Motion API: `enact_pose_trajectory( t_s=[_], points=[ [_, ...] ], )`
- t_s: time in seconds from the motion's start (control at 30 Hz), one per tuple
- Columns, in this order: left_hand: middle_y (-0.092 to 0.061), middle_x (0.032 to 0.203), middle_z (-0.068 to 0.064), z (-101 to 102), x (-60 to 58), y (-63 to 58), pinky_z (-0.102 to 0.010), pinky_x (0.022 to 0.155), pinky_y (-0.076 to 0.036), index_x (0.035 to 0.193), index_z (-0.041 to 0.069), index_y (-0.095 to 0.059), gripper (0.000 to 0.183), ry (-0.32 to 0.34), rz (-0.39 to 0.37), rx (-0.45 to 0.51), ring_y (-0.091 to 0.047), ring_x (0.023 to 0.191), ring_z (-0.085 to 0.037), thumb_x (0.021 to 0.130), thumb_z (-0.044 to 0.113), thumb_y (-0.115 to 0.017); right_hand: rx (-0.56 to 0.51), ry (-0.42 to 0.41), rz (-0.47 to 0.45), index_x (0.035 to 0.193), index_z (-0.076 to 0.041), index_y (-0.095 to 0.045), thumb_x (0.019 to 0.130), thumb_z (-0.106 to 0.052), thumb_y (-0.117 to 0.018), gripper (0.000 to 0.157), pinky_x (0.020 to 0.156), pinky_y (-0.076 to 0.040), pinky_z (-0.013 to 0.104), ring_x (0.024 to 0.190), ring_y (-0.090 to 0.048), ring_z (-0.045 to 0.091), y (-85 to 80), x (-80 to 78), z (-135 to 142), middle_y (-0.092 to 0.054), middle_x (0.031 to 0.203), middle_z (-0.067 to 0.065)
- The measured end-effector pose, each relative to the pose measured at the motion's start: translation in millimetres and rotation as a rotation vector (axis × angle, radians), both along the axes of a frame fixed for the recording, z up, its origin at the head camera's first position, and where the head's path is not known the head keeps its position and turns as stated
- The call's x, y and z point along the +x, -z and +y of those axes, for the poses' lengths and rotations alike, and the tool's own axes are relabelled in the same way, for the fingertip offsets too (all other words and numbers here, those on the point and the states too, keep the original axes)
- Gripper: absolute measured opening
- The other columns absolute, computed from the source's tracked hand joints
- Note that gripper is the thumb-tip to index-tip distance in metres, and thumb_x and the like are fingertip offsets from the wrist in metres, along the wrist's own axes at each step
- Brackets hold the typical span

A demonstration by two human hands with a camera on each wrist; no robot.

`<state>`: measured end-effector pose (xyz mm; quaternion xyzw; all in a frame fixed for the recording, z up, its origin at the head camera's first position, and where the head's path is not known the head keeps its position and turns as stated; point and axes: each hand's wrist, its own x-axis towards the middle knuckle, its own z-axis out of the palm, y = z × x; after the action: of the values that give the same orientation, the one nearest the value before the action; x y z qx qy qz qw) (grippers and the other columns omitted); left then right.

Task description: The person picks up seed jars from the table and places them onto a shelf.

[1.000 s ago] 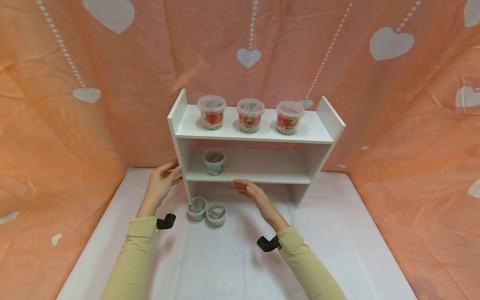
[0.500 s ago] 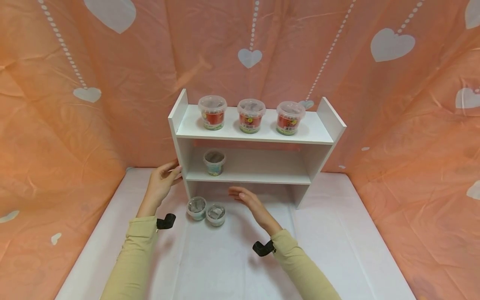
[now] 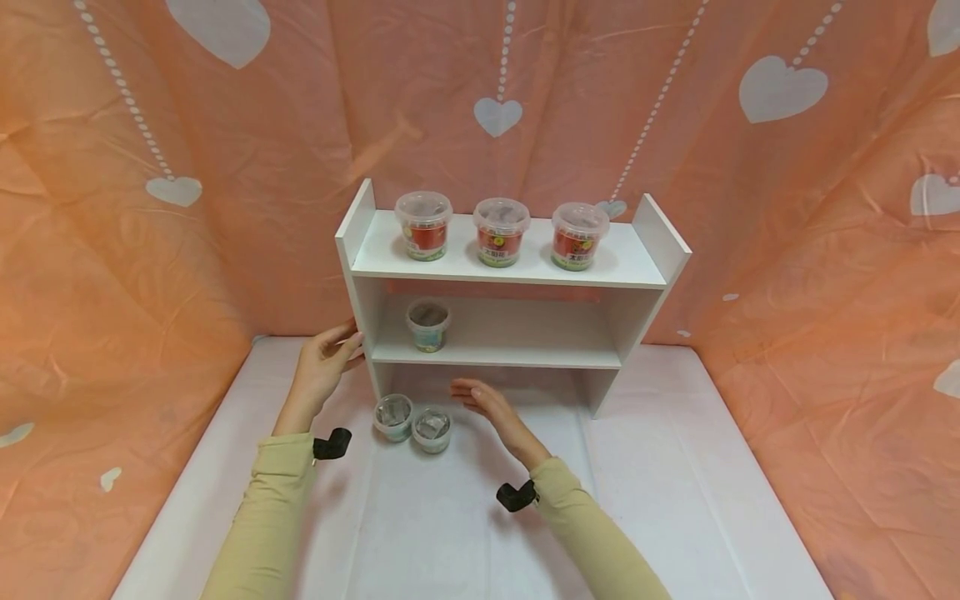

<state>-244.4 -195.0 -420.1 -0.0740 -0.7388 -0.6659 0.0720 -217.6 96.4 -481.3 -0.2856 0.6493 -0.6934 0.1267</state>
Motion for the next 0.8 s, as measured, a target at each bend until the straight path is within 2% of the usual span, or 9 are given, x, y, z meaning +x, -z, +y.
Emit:
enact_pose_trajectory(
  t_s=[0.2, 0.43, 0.57, 0.7, 0.8],
  points=[
    [-0.047, 0.137, -0.024, -0.9, 0.1, 0.5, -0.040, 0.089, -0.051, 0.138, -0.007, -0.045, 0.047, 0.002, 0.006, -0.009, -0.058, 0.104, -0.011, 0.097, 0.013, -0.057, 0.017, -0.007, -0.014, 0.136, 0.021, -0.031, 0.105, -0.007, -0.024, 0.043, 0.111, -0.021, 0.061, 0.128, -0.031, 0.052, 10.7, -3.7, -0.5, -0.036, 0.135, 0.041],
    [-0.046, 0.138, -0.024, 0.5, 1.3, -1.0, -0.038, 0.090, -0.050, 0.138, -0.007, -0.045, 0.047, 0.003, -0.004, -0.002, -0.057, 0.110, -0.021, 0.097, 0.013, -0.057, 0.054, -0.005, -0.041, 0.136, 0.022, -0.031, 0.105, -0.007, -0.024, 0.043, 0.110, -0.022, 0.062, 0.127, -0.031, 0.055, 16.9, -4.0, -2.8, -0.035, 0.135, 0.042],
    [-0.046, 0.138, -0.024, 0.3, 0.9, -0.5, -0.037, 0.090, -0.051, 0.138, -0.008, -0.045, 0.047, 0.003, -0.002, -0.003, -0.057, 0.110, -0.019, 0.098, 0.013, -0.057, 0.071, -0.015, -0.057, 0.136, 0.023, -0.028, 0.104, -0.006, -0.024, 0.044, 0.111, -0.021, 0.061, 0.127, -0.030, 0.055, 20.5, -4.9, -4.4, -0.032, 0.136, 0.043],
    [-0.045, 0.138, -0.026, -0.4, 1.1, 0.0, -0.036, 0.089, -0.051, 0.138, -0.008, -0.044, 0.047, 0.001, 0.004, -0.010, -0.057, 0.107, -0.015, 0.098, 0.013, -0.056, 0.074, -0.016, -0.069, 0.138, 0.021, -0.028, 0.104, -0.006, -0.024, 0.043, 0.112, -0.021, 0.059, 0.128, -0.032, 0.052, 36.3, -9.4, -6.2, -0.034, 0.138, 0.040],
    [-0.045, 0.138, -0.026, -0.3, 1.2, -0.3, -0.036, 0.089, -0.051, 0.137, -0.009, -0.045, 0.047, -0.001, 0.000, -0.007, -0.058, 0.108, -0.017, 0.098, 0.013, -0.056, 0.094, -0.007, -0.072, 0.140, 0.017, -0.030, 0.105, -0.010, -0.026, 0.044, 0.112, -0.025, 0.056, 0.129, -0.035, 0.047, 50.5, -12.5, -7.9, -0.038, 0.139, 0.035]
  ],
)
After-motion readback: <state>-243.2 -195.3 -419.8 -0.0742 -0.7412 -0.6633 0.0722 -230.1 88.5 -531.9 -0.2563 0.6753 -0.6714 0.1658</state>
